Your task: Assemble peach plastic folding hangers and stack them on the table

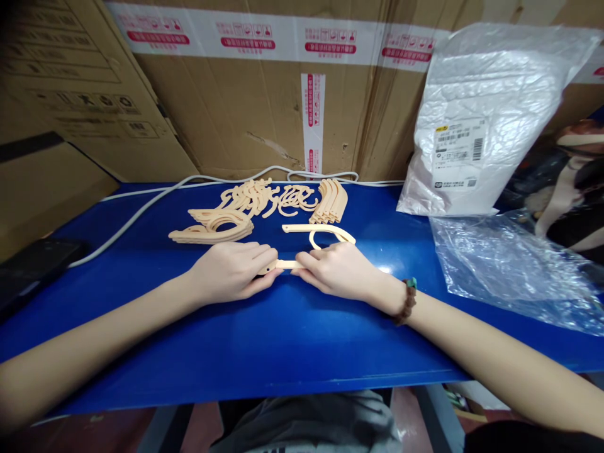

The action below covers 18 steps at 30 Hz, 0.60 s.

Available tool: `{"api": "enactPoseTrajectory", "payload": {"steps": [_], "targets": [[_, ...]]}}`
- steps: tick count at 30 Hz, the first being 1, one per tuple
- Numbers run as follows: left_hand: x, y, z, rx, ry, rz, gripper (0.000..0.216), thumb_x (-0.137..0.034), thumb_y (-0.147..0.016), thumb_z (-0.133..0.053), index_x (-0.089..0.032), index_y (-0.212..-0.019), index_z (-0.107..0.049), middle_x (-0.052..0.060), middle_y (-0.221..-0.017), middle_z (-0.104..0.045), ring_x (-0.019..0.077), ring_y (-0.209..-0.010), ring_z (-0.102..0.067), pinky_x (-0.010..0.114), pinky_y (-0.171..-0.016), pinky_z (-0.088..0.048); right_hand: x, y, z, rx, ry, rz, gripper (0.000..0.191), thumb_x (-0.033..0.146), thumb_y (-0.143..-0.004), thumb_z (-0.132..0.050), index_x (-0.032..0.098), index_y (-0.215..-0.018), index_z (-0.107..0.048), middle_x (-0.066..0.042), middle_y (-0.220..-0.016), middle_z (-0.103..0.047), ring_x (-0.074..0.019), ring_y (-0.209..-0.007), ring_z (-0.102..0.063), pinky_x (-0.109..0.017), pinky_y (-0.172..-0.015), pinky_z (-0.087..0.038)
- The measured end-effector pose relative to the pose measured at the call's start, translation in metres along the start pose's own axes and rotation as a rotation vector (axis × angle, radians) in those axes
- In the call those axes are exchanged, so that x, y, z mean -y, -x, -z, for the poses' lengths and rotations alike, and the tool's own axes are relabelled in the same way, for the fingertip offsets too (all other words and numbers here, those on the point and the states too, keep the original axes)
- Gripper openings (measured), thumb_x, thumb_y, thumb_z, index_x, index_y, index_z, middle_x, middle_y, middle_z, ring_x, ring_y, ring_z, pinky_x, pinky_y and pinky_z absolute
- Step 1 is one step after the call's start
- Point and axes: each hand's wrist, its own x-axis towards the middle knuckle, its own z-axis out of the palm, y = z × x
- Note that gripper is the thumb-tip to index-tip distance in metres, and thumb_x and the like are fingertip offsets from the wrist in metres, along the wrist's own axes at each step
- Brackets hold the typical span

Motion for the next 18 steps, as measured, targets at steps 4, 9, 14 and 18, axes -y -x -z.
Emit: {"api": "enactPoseTrajectory", "payload": {"steps": [4, 9, 14, 18], "targets": [[0.0, 0.001, 0.001, -0.002, 0.021, 0.041, 0.03, -0.031, -0.098, -0.037, -0.018, -0.077, -0.053, 0.0, -0.065, -0.061, 0.0146, -0.058, -0.058, 0.029, -0.051, -0.032, -0.002, 0.0, 0.001, -0.113, 0.066, 0.041, 0.041, 0.041, -0.102, -0.036, 0.016, -0.095, -0.067, -0.003, -0.073, -0.069, -0.0131, -0.059, -0.057, -0.03, -0.058, -0.031], [0.003, 0.002, 0.001, -0.075, 0.004, 0.084, 0.032, -0.032, -0.098, -0.039, -0.018, -0.074, -0.054, -0.001, -0.061, -0.059, 0.014, -0.053, -0.056, 0.029, -0.05, -0.031, -0.005, 0.0, 0.007, -0.308, 0.159, 0.084, 0.036, 0.042, -0.098, -0.047, 0.017, -0.081, -0.066, -0.001, -0.066, -0.063, -0.0131, -0.06, -0.051, -0.029, -0.063, -0.034], [0.004, 0.003, 0.002, -0.128, -0.035, 0.109, 0.031, -0.032, -0.096, -0.043, -0.017, -0.072, -0.056, -0.001, -0.06, -0.058, 0.0145, -0.053, -0.057, 0.029, -0.051, -0.033, -0.012, 0.001, 0.013, -0.416, 0.189, -0.001, 0.024, 0.032, -0.095, -0.053, 0.017, -0.08, -0.065, -0.005, -0.081, -0.067, -0.0168, -0.073, -0.053, -0.032, -0.066, -0.036], [0.004, 0.004, 0.005, -0.154, -0.05, 0.116, 0.029, -0.032, -0.094, -0.046, -0.017, -0.072, -0.057, -0.001, -0.059, -0.058, 0.0143, -0.053, -0.056, 0.029, -0.05, -0.033, -0.014, 0.0, 0.012, -0.503, 0.189, -0.147, 0.016, 0.027, -0.093, -0.054, 0.019, -0.086, -0.066, -0.009, -0.112, -0.066, -0.0226, -0.097, -0.054, -0.039, -0.085, -0.037]]}}
